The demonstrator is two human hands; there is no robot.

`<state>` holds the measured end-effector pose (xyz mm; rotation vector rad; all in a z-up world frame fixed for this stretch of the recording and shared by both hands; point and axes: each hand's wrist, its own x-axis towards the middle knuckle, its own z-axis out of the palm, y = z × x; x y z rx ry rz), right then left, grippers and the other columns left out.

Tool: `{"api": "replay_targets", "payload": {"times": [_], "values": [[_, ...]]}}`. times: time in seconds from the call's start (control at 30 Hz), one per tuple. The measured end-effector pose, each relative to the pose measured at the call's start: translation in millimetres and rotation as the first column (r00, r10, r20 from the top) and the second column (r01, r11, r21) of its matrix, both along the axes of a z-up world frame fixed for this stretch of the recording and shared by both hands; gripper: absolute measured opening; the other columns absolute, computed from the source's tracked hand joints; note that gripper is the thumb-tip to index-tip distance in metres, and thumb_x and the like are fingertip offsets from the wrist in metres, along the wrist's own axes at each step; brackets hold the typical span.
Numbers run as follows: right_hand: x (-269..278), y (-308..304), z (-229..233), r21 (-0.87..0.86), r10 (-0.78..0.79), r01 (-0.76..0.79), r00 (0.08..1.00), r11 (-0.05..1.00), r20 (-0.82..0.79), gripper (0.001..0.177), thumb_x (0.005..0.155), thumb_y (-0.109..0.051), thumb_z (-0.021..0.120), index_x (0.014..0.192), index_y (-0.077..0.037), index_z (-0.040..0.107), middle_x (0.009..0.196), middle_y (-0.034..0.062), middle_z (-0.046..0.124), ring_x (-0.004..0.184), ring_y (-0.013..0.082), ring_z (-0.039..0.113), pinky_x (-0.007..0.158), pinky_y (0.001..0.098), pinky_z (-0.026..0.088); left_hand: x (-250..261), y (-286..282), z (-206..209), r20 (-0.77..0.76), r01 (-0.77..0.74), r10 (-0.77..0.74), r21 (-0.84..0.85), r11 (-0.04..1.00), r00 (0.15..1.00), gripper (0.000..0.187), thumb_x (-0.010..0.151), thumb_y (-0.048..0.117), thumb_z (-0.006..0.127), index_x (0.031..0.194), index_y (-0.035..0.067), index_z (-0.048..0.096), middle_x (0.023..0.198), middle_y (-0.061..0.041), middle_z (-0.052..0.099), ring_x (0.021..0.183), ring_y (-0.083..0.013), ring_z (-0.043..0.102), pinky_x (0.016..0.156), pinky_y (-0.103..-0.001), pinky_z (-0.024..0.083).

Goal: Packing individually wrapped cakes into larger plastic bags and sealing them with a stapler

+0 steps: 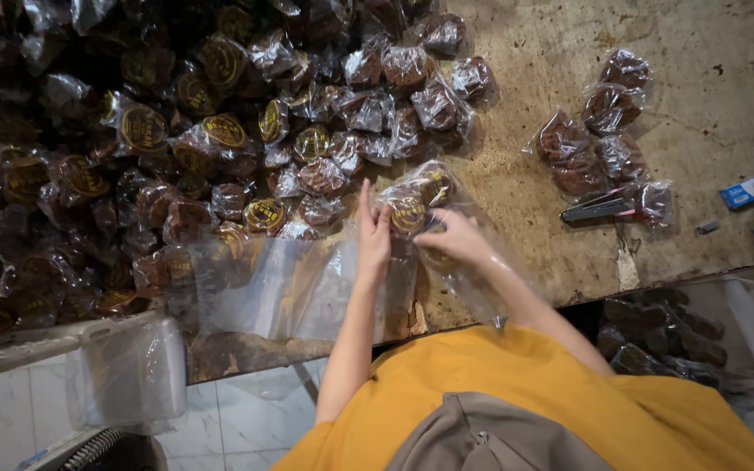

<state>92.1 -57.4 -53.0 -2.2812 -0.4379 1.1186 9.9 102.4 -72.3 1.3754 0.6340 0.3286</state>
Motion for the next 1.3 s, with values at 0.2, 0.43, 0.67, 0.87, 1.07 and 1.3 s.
{"api": "replay_targets", "payload": {"times": [0.2, 0.43, 0.67, 0.87, 1.07, 1.3], "values": [[4.0, 8.1, 17.5, 0.006, 0.107, -0.108, 0.993, 0.994, 0.056, 0.111, 0.071, -0.075, 0.077, 0.159, -0.021, 0.038, 0.144, 0.0211, 0.059, 0.14, 0.0382, 0.049, 0.119, 0.0486, 0.018, 5.9, 10.7, -21.9, -0.038, 0.093, -0.094, -0.006, 0.996, 0.995, 0.045, 0.11, 0.029, 0.05, 0.155, 0.031, 0.046, 0.126, -0.03, 0.066, 0.109, -0.0378, 0.07, 0.091, -0.05, 0.059], [24.7, 6.7, -21.9, -0.129, 0.039, -0.041, 0.999, 0.991, -0.017, 0.098, 0.069, -0.064, 0.079, 0.157, -0.046, 0.039, 0.148, 0.0186, 0.055, 0.135, 0.0432, 0.049, 0.115, 0.0479, 0.033, 6.2, 5.7, -30.7, -0.022, 0.008, -0.008, 0.017, 1.0, 1.0, 0.044, 0.111, 0.026, 0.045, 0.155, 0.023, 0.046, 0.111, -0.021, 0.067, 0.101, -0.0274, 0.064, 0.08, -0.041, 0.061], [-5.8, 9.2, -42.0, -0.06, -0.198, 0.209, 0.969, 0.976, 0.148, 0.067, 0.077, -0.056, 0.077, 0.141, -0.046, 0.059, 0.129, 0.0094, 0.066, 0.126, 0.0306, 0.058, 0.108, 0.037, 0.04, 2.0, 3.1, -41.9, -0.108, -0.054, 0.051, -0.021, 0.998, 0.993, 0.044, 0.111, 0.033, 0.044, 0.153, 0.023, 0.049, 0.109, -0.021, 0.061, 0.101, -0.0324, 0.056, 0.089, -0.043, 0.044], [-10.5, 25.3, 30.9, -0.189, 0.082, -0.032, 0.961, 0.981, 0.264, 0.053, 0.096, -0.042, 0.056, 0.147, -0.026, 0.056, 0.115, 0.0138, 0.076, 0.119, 0.0296, 0.068, 0.111, 0.0445, 0.032, -7.8, -20.3, 66.5, -0.26, 0.001, 0.052, 0.199, 0.98, 0.964, 0.049, 0.11, 0.034, 0.041, 0.158, 0.025, 0.041, 0.154, -0.027, 0.044, 0.139, -0.042, 0.047, 0.115, -0.056, 0.037], [-9.0, 17.0, 22.0, -0.202, 0.139, -0.08, 0.945, 0.976, 0.297, 0.055, 0.094, -0.049, 0.053, 0.144, -0.025, 0.058, 0.113, 0.0136, 0.078, 0.117, 0.0325, 0.07, 0.115, 0.0484, 0.027, -10.1, -13.3, 7.1, -0.301, 0.208, 0.087, 0.813, 0.543, 0.95, 0.037, 0.105, 0.036, 0.056, 0.141, 0.033, 0.062, 0.163, -0.005, 0.036, 0.145, -0.032, 0.037, 0.118, -0.056, 0.029], [13.0, 42.5, -57.8, -0.276, 0.287, -0.168, 0.83, 0.946, 0.478, 0.043, 0.102, -0.05, 0.04, 0.112, -0.025, 0.073, 0.082, 0.0158, 0.077, 0.089, 0.0375, 0.077, 0.087, 0.0479, 0.053, -12.8, -14.2, 3.7, -0.127, 0.12, -0.036, 0.754, 0.645, 0.991, 0.038, 0.106, 0.038, 0.053, 0.143, 0.037, 0.06, 0.149, -0.02, 0.044, 0.135, -0.0454, 0.051, 0.11, -0.051, 0.047]]}}
